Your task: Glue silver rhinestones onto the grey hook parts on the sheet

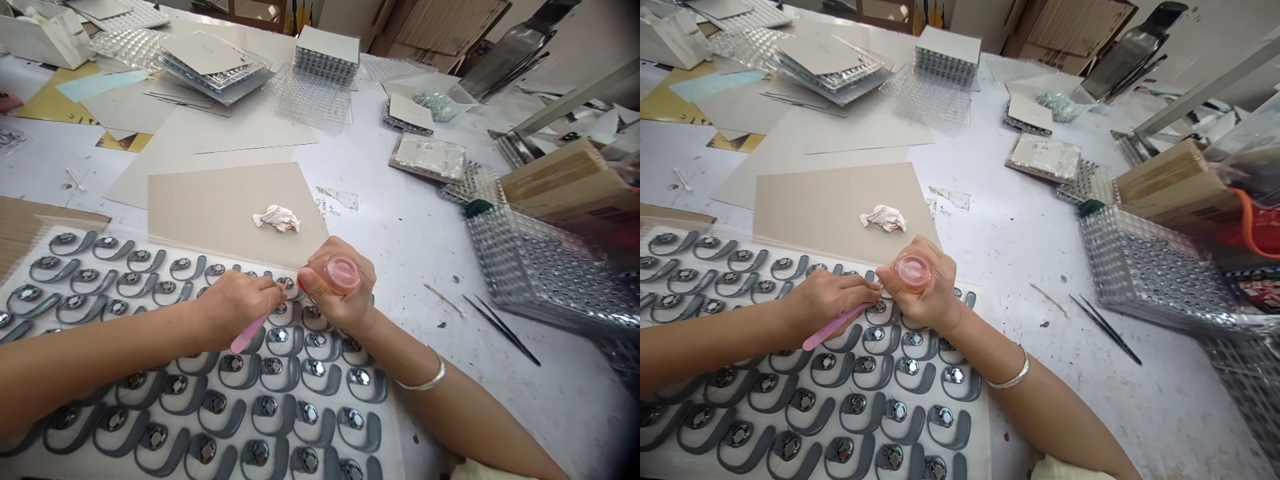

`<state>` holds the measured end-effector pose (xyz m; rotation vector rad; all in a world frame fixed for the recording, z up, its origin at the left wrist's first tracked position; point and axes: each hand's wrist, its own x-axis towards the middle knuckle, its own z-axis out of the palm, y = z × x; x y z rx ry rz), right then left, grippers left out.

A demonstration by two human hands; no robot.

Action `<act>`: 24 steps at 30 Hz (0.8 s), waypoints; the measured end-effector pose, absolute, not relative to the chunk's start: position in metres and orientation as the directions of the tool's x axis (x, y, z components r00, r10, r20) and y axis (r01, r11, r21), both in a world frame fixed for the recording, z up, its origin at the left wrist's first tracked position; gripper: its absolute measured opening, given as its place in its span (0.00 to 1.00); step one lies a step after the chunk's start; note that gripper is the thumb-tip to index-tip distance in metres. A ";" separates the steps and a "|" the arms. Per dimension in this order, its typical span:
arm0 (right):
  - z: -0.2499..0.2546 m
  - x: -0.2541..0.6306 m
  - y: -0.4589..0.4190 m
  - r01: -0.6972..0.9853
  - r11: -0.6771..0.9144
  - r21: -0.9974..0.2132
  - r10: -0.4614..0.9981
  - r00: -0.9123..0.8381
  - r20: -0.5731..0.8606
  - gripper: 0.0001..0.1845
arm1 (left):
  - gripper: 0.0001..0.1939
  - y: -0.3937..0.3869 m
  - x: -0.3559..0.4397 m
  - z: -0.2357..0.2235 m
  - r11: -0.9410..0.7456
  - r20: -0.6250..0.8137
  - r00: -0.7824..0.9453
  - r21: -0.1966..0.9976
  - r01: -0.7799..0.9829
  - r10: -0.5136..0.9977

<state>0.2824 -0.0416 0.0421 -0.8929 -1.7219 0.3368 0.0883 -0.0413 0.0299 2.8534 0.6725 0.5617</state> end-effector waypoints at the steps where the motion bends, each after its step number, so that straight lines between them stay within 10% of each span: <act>1: 0.042 0.283 -0.042 0.394 0.669 -0.630 0.713 -0.101 0.694 0.11 | 0.08 -0.040 0.088 0.031 -0.881 0.321 0.825 0.257 0.398 0.466; 24: 0.041 0.280 -0.045 0.340 0.610 -0.715 0.770 -0.040 0.637 0.11 | 0.06 -0.023 0.083 0.028 -0.762 0.394 0.754 0.612 0.212 0.526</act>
